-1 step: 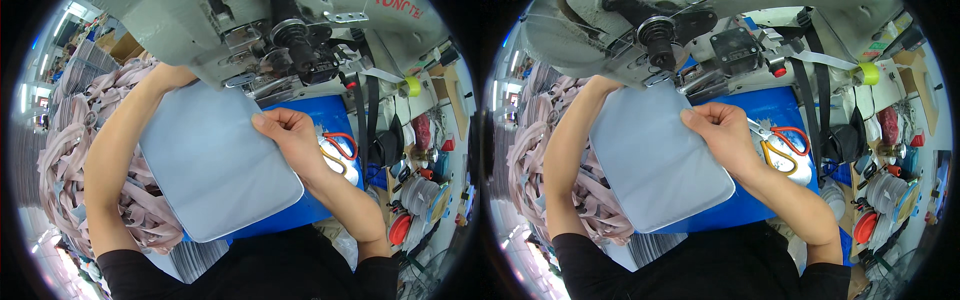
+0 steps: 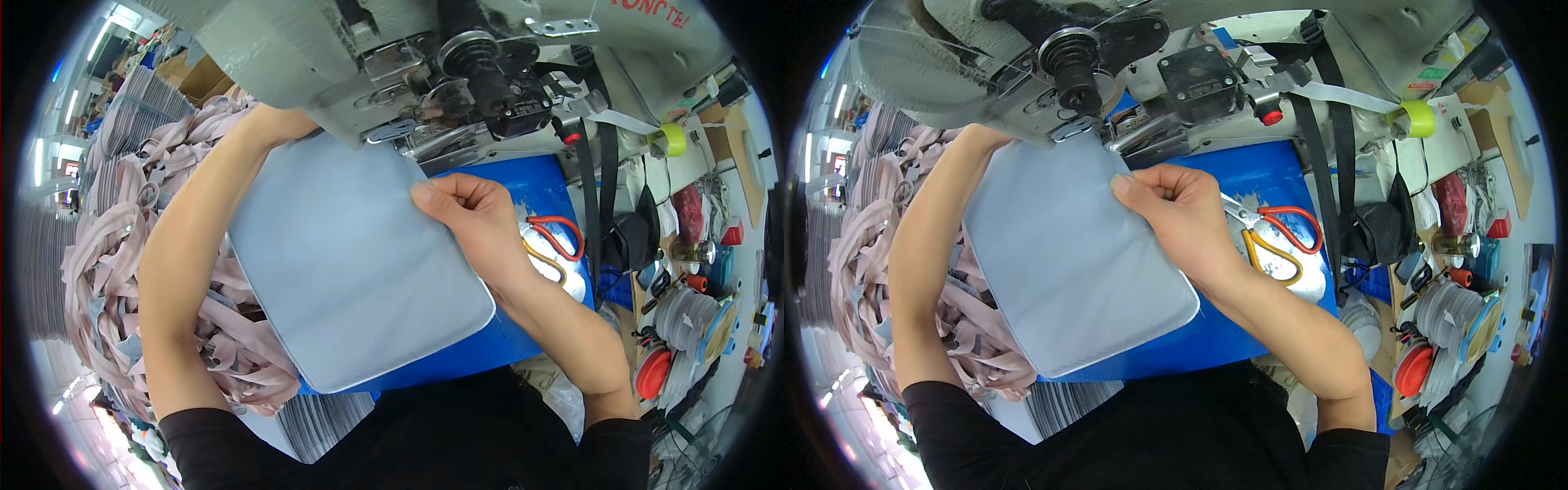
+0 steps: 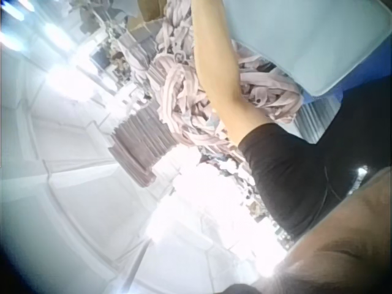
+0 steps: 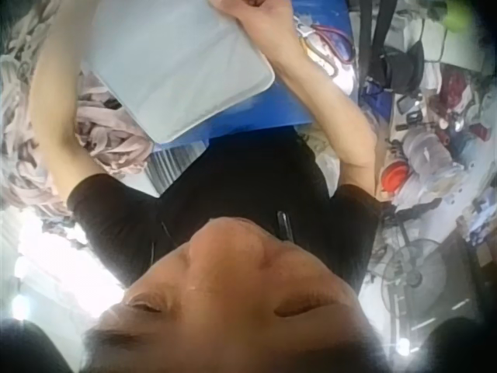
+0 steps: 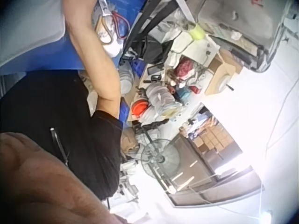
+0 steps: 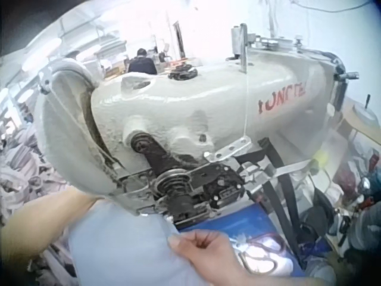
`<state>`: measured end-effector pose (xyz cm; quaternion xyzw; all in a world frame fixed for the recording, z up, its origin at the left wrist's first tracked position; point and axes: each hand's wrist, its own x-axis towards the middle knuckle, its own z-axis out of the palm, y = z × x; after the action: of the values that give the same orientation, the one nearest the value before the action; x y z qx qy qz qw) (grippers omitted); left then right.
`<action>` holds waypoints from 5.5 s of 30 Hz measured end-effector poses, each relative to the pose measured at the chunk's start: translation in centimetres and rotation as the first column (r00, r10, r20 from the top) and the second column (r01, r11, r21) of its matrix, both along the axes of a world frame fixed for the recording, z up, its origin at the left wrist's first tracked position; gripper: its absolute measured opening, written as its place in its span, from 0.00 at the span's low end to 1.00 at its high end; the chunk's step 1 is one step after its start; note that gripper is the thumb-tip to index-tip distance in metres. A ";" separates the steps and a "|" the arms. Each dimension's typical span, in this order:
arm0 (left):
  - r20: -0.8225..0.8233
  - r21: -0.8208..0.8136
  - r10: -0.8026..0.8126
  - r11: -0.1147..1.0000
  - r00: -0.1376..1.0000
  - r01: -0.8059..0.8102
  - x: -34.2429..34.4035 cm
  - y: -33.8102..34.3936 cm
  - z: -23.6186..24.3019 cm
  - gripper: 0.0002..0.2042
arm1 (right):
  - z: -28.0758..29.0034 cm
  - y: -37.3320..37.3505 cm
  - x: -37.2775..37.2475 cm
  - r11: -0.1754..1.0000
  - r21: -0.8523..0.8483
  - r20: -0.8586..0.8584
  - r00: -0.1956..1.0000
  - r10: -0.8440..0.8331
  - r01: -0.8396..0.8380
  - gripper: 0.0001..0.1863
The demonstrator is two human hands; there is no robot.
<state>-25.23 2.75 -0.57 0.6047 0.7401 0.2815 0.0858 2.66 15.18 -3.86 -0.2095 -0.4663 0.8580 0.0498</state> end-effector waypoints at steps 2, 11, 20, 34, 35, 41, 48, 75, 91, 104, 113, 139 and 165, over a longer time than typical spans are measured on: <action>0.015 0.008 -0.053 0.999 0.998 0.053 -0.7 2.7 -1.0 0.19 | -1.0 0.7 -0.3 0.997 -0.010 -0.005 0.997 -0.083 0.083 0.13; -0.061 0.014 0.047 0.999 0.997 -0.046 -0.3 1.7 -0.7 0.19 | -1.2 -1.5 2.7 0.995 -0.088 -0.030 0.998 -0.057 0.055 0.13; -0.283 0.037 0.183 0.983 0.942 -0.180 -1.1 3.7 -1.0 0.20 | -1.0 -0.6 -0.6 0.985 -0.158 -0.054 0.995 -0.080 0.071 0.15; -0.259 0.087 0.343 0.939 0.903 -0.332 24.4 -4.2 2.5 0.26 | -1.7 -0.5 0.7 0.977 -0.135 -0.139 0.973 -0.185 0.167 0.10; -0.273 0.114 0.354 0.935 0.894 -0.336 24.9 -4.4 1.3 0.26 | -2.0 -1.0 1.6 0.975 -0.126 -0.217 0.954 -0.207 0.183 0.10; -0.103 0.507 0.531 0.755 0.841 -0.415 23.4 -4.5 -0.8 0.14 | -2.8 -3.4 2.5 0.771 0.559 -0.266 0.946 -0.183 0.306 0.17; -0.349 0.367 0.314 0.913 0.883 -0.179 22.2 -4.9 1.0 0.13 | -4.8 -2.5 2.8 0.924 0.288 -0.240 0.953 -0.185 0.252 0.10; -0.152 0.246 0.420 0.893 0.895 -0.377 23.2 -4.8 -2.6 0.20 | -2.6 -3.3 -3.2 0.914 -0.167 -0.125 0.911 -0.392 0.370 0.10; 0.917 0.046 -0.344 0.593 -0.201 -0.804 11.1 -3.6 -8.2 0.10 | -1.5 -3.4 -2.5 0.955 0.007 -0.075 0.953 -0.295 0.296 0.10; -0.330 -0.035 0.129 0.988 0.935 -0.149 22.1 -7.3 3.2 0.06 | -1.8 -2.1 -2.4 0.980 0.040 0.015 0.981 -0.194 0.193 0.08; -0.352 -0.066 0.098 0.989 0.931 -0.129 24.6 -2.9 3.3 0.05 | -1.4 -1.1 -2.5 0.977 0.211 0.008 0.999 -0.045 0.042 0.08; -0.673 -0.555 -0.363 0.824 0.644 -0.115 17.3 -3.0 11.1 0.28 | -1.8 -1.4 -1.5 0.988 -0.121 -0.105 0.988 -0.111 0.098 0.15; -0.315 -0.173 0.368 0.884 0.875 -0.434 22.4 0.9 3.8 0.11 | -5.1 -2.4 -0.2 0.982 0.064 -0.321 0.935 -0.149 0.178 0.19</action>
<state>-2.81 3.63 3.28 0.4550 0.8829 0.1163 -0.0060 2.44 12.76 -8.92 -0.1055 -0.4723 0.8509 0.2043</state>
